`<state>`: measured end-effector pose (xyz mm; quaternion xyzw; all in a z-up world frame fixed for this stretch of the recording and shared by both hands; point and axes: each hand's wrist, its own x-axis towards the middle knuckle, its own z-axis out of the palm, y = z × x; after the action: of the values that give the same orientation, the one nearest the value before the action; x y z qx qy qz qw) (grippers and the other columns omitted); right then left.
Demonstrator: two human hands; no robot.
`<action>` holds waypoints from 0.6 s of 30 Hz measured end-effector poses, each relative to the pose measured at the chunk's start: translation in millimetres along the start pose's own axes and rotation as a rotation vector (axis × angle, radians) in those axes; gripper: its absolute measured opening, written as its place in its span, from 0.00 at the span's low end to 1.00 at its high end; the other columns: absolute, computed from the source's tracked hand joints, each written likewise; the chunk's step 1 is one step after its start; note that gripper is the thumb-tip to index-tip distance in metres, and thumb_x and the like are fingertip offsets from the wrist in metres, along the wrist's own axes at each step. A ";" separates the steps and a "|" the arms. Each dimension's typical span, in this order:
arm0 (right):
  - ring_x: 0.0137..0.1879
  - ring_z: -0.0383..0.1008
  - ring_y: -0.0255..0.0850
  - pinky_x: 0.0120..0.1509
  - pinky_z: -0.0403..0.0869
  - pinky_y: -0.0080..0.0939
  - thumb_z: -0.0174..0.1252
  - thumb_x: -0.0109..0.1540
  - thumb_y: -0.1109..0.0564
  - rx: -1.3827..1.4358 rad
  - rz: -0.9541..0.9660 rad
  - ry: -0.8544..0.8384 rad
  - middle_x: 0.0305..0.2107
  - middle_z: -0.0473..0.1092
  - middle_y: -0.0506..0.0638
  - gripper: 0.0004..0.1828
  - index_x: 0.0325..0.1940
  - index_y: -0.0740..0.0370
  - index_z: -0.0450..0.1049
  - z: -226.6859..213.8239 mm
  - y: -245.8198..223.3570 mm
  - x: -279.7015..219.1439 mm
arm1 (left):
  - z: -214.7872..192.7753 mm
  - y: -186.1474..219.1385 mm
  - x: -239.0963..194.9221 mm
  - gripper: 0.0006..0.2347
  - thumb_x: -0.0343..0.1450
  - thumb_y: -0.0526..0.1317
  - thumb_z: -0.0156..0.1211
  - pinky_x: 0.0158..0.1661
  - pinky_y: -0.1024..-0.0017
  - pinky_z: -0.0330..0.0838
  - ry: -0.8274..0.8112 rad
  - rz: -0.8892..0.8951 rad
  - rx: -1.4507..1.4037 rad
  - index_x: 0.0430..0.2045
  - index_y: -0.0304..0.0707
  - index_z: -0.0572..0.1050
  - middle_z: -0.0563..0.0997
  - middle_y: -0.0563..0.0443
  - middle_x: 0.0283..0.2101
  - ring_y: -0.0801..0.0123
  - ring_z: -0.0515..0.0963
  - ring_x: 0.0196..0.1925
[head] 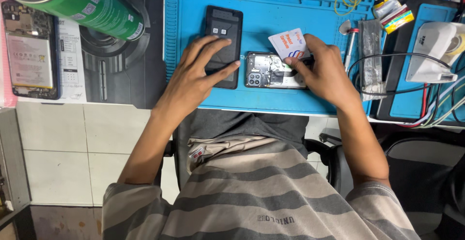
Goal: The person uses a plastic card and a spray can to pry open the back cover of a smartphone. They repeatedly insert the card into the seam and spray the edges to loosen the adhesive, then separate the back cover from the chassis.
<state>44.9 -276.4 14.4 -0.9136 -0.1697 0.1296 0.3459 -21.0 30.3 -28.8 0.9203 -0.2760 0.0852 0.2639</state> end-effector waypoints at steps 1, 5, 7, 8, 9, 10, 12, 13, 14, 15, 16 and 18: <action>0.27 0.71 0.52 0.31 0.67 0.46 0.69 0.63 0.59 -0.001 -0.057 0.023 0.29 0.70 0.63 0.16 0.43 0.72 0.71 1.0 0.8 -1.1 | -1.2 -0.3 -0.1 0.35 0.61 0.19 0.58 0.67 0.56 0.69 -0.047 -0.024 -0.052 0.62 0.58 0.75 0.65 0.49 0.69 0.53 0.64 0.72; 0.30 0.69 0.55 0.34 0.67 0.48 0.69 0.65 0.59 -0.052 -0.108 0.064 0.33 0.69 0.63 0.16 0.42 0.73 0.70 4.9 3.9 -5.3 | -10.6 -1.9 -0.5 0.30 0.61 0.25 0.66 0.68 0.57 0.67 -0.163 -0.089 -0.186 0.61 0.43 0.72 0.65 0.49 0.70 0.54 0.62 0.74; 0.30 0.70 0.53 0.34 0.68 0.47 0.69 0.65 0.59 -0.044 -0.088 0.078 0.33 0.71 0.62 0.16 0.42 0.72 0.69 5.9 5.6 -6.4 | -16.2 -3.9 -1.2 0.31 0.60 0.31 0.71 0.70 0.55 0.66 -0.174 -0.099 -0.232 0.61 0.38 0.70 0.65 0.49 0.70 0.56 0.62 0.74; 0.31 0.71 0.52 0.35 0.68 0.46 0.69 0.65 0.59 -0.041 -0.077 0.085 0.33 0.71 0.61 0.16 0.41 0.72 0.69 6.2 6.2 -6.9 | -18.6 -5.0 -1.7 0.32 0.61 0.35 0.73 0.70 0.55 0.66 -0.173 -0.101 -0.262 0.63 0.36 0.68 0.65 0.49 0.70 0.56 0.63 0.73; 0.32 0.71 0.52 0.36 0.69 0.46 0.68 0.65 0.59 -0.038 -0.126 0.100 0.34 0.71 0.61 0.14 0.43 0.71 0.70 5.9 6.6 -7.4 | -19.9 -5.9 -1.8 0.35 0.62 0.38 0.75 0.69 0.54 0.65 -0.172 -0.103 -0.292 0.65 0.35 0.67 0.64 0.48 0.70 0.56 0.63 0.73; 0.34 0.72 0.52 0.38 0.69 0.46 0.68 0.65 0.60 -0.035 -0.175 0.115 0.35 0.71 0.61 0.13 0.45 0.71 0.72 5.4 6.9 -7.8 | -19.7 -6.0 -1.4 0.36 0.60 0.42 0.75 0.69 0.53 0.65 -0.171 -0.106 -0.291 0.65 0.35 0.66 0.64 0.47 0.69 0.54 0.63 0.73; 0.36 0.73 0.51 0.40 0.70 0.45 0.67 0.66 0.61 0.005 -0.201 0.124 0.35 0.72 0.60 0.12 0.47 0.71 0.73 4.3 7.4 -8.3 | -17.0 -5.8 0.6 0.40 0.57 0.48 0.77 0.67 0.51 0.64 -0.167 -0.109 -0.291 0.65 0.35 0.65 0.64 0.46 0.68 0.52 0.62 0.72; 0.36 0.73 0.50 0.40 0.70 0.44 0.66 0.66 0.61 0.042 -0.179 0.116 0.35 0.73 0.60 0.12 0.48 0.71 0.74 3.7 7.7 -8.6 | -14.5 -4.6 1.8 0.39 0.61 0.49 0.76 0.68 0.51 0.64 -0.124 -0.122 -0.283 0.65 0.34 0.65 0.64 0.44 0.69 0.50 0.62 0.73; 0.35 0.74 0.48 0.39 0.71 0.44 0.65 0.66 0.61 0.080 -0.157 0.109 0.34 0.73 0.59 0.11 0.48 0.71 0.74 3.1 8.1 -9.0 | -11.6 -2.3 2.9 0.37 0.64 0.50 0.76 0.70 0.51 0.64 -0.082 -0.134 -0.274 0.66 0.33 0.64 0.64 0.42 0.69 0.48 0.62 0.73; 0.35 0.74 0.48 0.39 0.70 0.43 0.65 0.66 0.61 0.089 -0.141 0.106 0.34 0.73 0.59 0.11 0.47 0.71 0.74 2.8 8.4 -9.2 | -10.3 -0.6 3.8 0.36 0.67 0.51 0.75 0.71 0.51 0.64 -0.038 -0.146 -0.264 0.66 0.32 0.64 0.63 0.40 0.70 0.46 0.62 0.74; 0.34 0.74 0.47 0.38 0.70 0.43 0.65 0.66 0.61 0.098 -0.125 0.102 0.33 0.74 0.59 0.10 0.47 0.71 0.74 2.7 8.7 -9.5 | -8.4 2.3 4.9 0.37 0.67 0.52 0.75 0.69 0.49 0.64 0.004 -0.199 -0.173 0.65 0.27 0.63 0.63 0.36 0.69 0.43 0.62 0.72; 0.32 0.72 0.49 0.37 0.68 0.45 0.66 0.66 0.60 0.054 -0.076 0.105 0.31 0.72 0.59 0.11 0.43 0.72 0.73 2.2 9.2 -10.9 | -0.8 13.6 9.4 0.40 0.66 0.53 0.76 0.65 0.44 0.63 0.089 -0.303 0.009 0.63 0.17 0.61 0.61 0.27 0.67 0.35 0.61 0.68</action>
<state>36.3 -286.0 7.9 -0.9024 -0.1822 0.0727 0.3837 -20.7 16.8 -19.3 0.9479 -0.1216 0.0867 0.2814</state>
